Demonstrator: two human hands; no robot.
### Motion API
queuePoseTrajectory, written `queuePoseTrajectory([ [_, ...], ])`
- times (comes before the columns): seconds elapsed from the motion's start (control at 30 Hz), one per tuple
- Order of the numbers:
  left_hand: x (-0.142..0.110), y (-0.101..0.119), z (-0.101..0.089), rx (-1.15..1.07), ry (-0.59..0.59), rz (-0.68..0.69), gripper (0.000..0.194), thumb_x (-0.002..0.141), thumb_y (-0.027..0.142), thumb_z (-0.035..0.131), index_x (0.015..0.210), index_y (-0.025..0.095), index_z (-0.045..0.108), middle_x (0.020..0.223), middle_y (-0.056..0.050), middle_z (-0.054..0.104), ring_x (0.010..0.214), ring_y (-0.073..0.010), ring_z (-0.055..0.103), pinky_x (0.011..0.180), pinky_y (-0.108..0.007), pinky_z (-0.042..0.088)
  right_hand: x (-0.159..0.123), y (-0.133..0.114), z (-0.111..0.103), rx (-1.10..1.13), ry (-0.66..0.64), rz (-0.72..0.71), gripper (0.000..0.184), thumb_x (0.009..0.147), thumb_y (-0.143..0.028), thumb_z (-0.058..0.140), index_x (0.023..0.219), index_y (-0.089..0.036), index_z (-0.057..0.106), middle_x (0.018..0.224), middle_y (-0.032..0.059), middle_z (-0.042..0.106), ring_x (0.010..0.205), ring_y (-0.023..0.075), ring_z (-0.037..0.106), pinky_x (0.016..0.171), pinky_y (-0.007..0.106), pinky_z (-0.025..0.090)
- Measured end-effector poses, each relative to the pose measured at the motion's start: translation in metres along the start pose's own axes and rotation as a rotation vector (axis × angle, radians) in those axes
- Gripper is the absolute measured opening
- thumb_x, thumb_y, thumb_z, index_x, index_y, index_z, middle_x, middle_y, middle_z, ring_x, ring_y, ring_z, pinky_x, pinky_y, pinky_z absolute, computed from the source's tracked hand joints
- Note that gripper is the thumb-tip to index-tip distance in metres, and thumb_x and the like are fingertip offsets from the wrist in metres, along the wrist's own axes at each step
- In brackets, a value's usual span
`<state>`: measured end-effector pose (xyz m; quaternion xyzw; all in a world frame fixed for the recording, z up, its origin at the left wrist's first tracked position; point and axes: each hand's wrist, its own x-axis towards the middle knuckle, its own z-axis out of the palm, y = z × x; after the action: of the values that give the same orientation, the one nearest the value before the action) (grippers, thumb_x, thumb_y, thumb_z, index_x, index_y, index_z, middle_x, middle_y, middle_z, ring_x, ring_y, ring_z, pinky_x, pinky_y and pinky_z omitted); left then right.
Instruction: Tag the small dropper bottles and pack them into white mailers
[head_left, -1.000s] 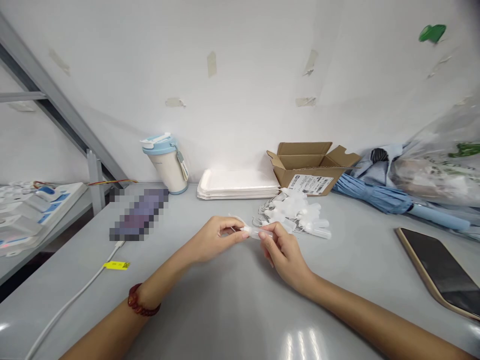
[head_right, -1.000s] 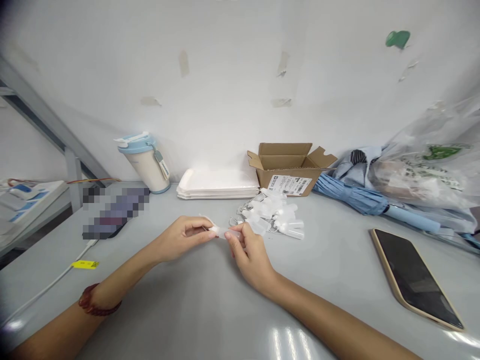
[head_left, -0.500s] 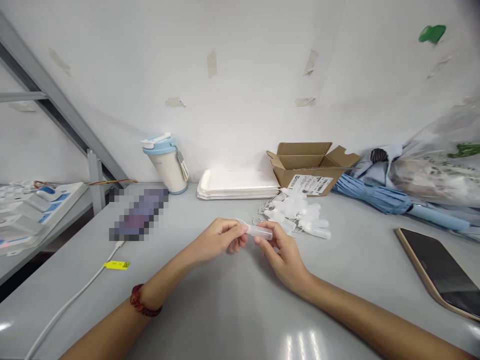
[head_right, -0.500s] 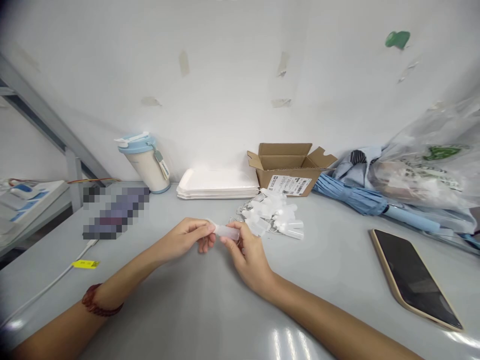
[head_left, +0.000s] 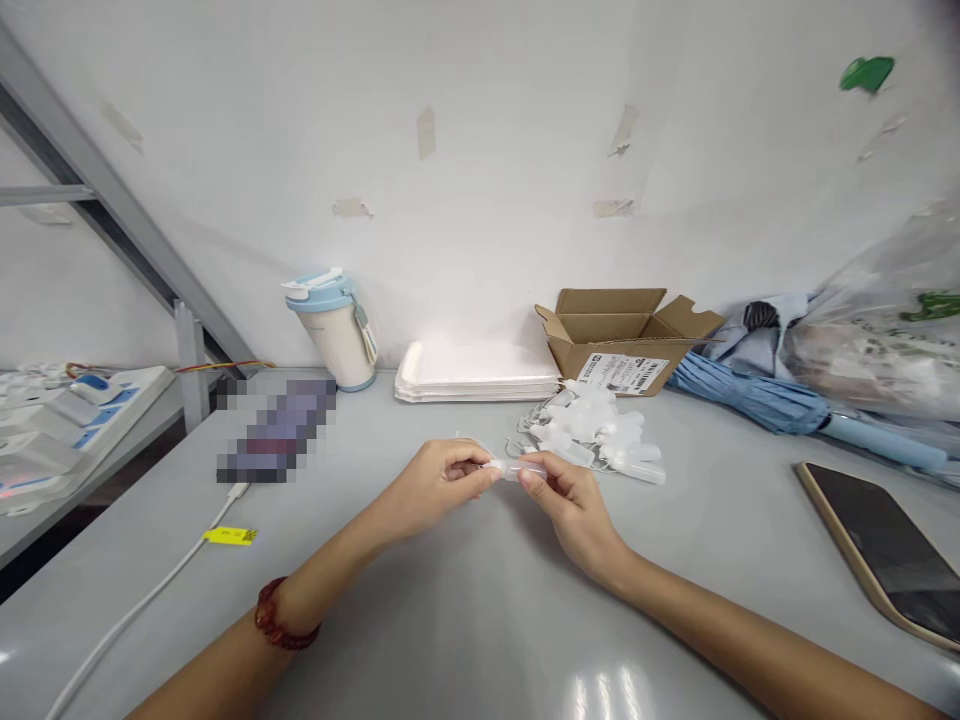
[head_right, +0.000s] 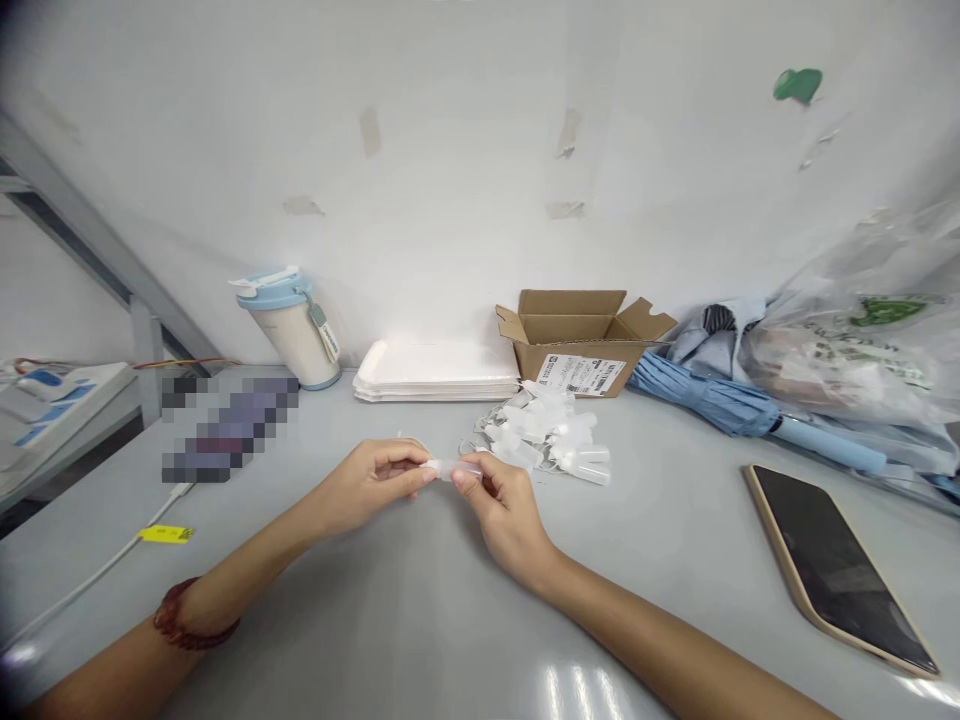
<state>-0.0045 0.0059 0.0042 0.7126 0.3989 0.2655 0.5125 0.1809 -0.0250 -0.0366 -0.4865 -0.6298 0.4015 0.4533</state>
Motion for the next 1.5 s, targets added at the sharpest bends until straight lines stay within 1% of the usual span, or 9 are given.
queuePoseTrajectory([
  [0.1, 0.001, -0.002, 0.000, -0.026, -0.005, -0.014, 0.027, 0.081, 0.042, 0.055, 0.082, 0.016, 0.065, 0.075, 0.001, 0.057, 0.064, -0.0104, 0.052, 0.061, -0.022, 0.043, 0.001, -0.001, 0.001, -0.021, 0.006, -0.015, 0.029, 0.086, -0.041, 0.048, 0.086, -0.016, 0.062, 0.060, -0.0027, 0.047, 0.055, 0.0106, 0.039, 0.052, 0.023, 0.031],
  [0.23, 0.004, -0.009, 0.001, -0.039, -0.053, -0.113, 0.040, 0.084, 0.049, 0.046, 0.071, 0.014, 0.061, 0.059, 0.001, 0.055, 0.053, -0.0102, 0.051, 0.053, -0.022, 0.041, -0.002, -0.003, 0.003, -0.046, -0.042, -0.066, 0.027, 0.087, -0.038, 0.047, 0.090, -0.016, 0.063, 0.070, 0.0005, 0.059, 0.060, 0.0122, 0.045, 0.056, 0.024, 0.035],
  [0.33, 0.004, -0.012, 0.003, -0.053, -0.064, -0.130, 0.044, 0.084, 0.050, 0.044, 0.066, 0.014, 0.060, 0.058, 0.001, 0.057, 0.049, -0.0097, 0.051, 0.050, -0.022, 0.039, -0.004, -0.004, 0.003, -0.058, -0.030, -0.087, 0.025, 0.087, -0.036, 0.048, 0.092, -0.017, 0.062, 0.072, 0.0005, 0.061, 0.059, 0.0118, 0.046, 0.056, 0.023, 0.035],
  [0.57, -0.001, -0.002, 0.008, 0.106, 0.044, 0.017, 0.034, 0.085, 0.040, 0.049, 0.064, 0.015, 0.058, 0.057, 0.002, 0.054, 0.056, -0.0102, 0.051, 0.054, -0.020, 0.038, -0.003, -0.005, -0.001, -0.054, -0.062, -0.054, 0.026, 0.085, -0.037, 0.049, 0.079, -0.016, 0.064, 0.063, -0.0019, 0.051, 0.057, 0.0106, 0.040, 0.053, 0.023, 0.032],
  [0.77, -0.007, 0.006, 0.012, 0.181, 0.088, 0.150, 0.022, 0.084, 0.032, 0.052, 0.076, 0.015, 0.064, 0.061, 0.000, 0.059, 0.055, -0.0100, 0.055, 0.051, -0.019, 0.039, -0.006, -0.004, 0.001, -0.013, -0.073, -0.052, 0.035, 0.086, -0.042, 0.046, 0.065, -0.015, 0.057, 0.056, -0.0036, 0.037, 0.053, 0.0094, 0.031, 0.049, 0.023, 0.026],
  [0.97, -0.005, 0.005, 0.009, 0.053, 0.078, 0.055, 0.030, 0.085, 0.039, 0.049, 0.072, 0.015, 0.061, 0.065, -0.001, 0.062, 0.061, -0.0123, 0.060, 0.058, -0.021, 0.045, -0.009, -0.006, 0.004, -0.085, -0.035, -0.112, 0.033, 0.089, -0.041, 0.042, 0.075, -0.016, 0.058, 0.058, -0.0034, 0.038, 0.054, 0.0102, 0.034, 0.050, 0.023, 0.029],
  [1.13, -0.004, 0.001, 0.007, -0.027, 0.018, -0.059, 0.044, 0.086, 0.048, 0.043, 0.058, 0.015, 0.053, 0.051, 0.001, 0.054, 0.045, -0.0108, 0.054, 0.049, -0.022, 0.044, -0.010, -0.007, 0.004, -0.118, 0.008, -0.142, 0.027, 0.089, -0.038, 0.043, 0.086, -0.016, 0.059, 0.064, -0.0020, 0.048, 0.058, 0.0114, 0.041, 0.054, 0.023, 0.034],
  [1.3, -0.007, 0.005, 0.010, -0.008, 0.023, -0.045, 0.042, 0.085, 0.043, 0.047, 0.054, 0.015, 0.051, 0.047, 0.002, 0.052, 0.044, -0.0096, 0.053, 0.050, -0.022, 0.043, -0.010, -0.008, 0.003, -0.108, -0.025, -0.170, 0.027, 0.091, -0.036, 0.040, 0.083, -0.017, 0.058, 0.065, -0.0013, 0.051, 0.060, 0.0122, 0.045, 0.058, 0.024, 0.036],
  [1.5, -0.007, 0.009, 0.012, -0.099, -0.025, -0.027, 0.033, 0.084, 0.041, 0.049, 0.064, 0.015, 0.055, 0.054, 0.001, 0.057, 0.051, -0.0114, 0.057, 0.053, -0.022, 0.046, -0.010, -0.005, 0.001, -0.102, 0.010, -0.188, 0.029, 0.090, -0.038, 0.040, 0.085, -0.017, 0.059, 0.066, 0.0000, 0.054, 0.062, 0.0133, 0.047, 0.059, 0.025, 0.037],
])
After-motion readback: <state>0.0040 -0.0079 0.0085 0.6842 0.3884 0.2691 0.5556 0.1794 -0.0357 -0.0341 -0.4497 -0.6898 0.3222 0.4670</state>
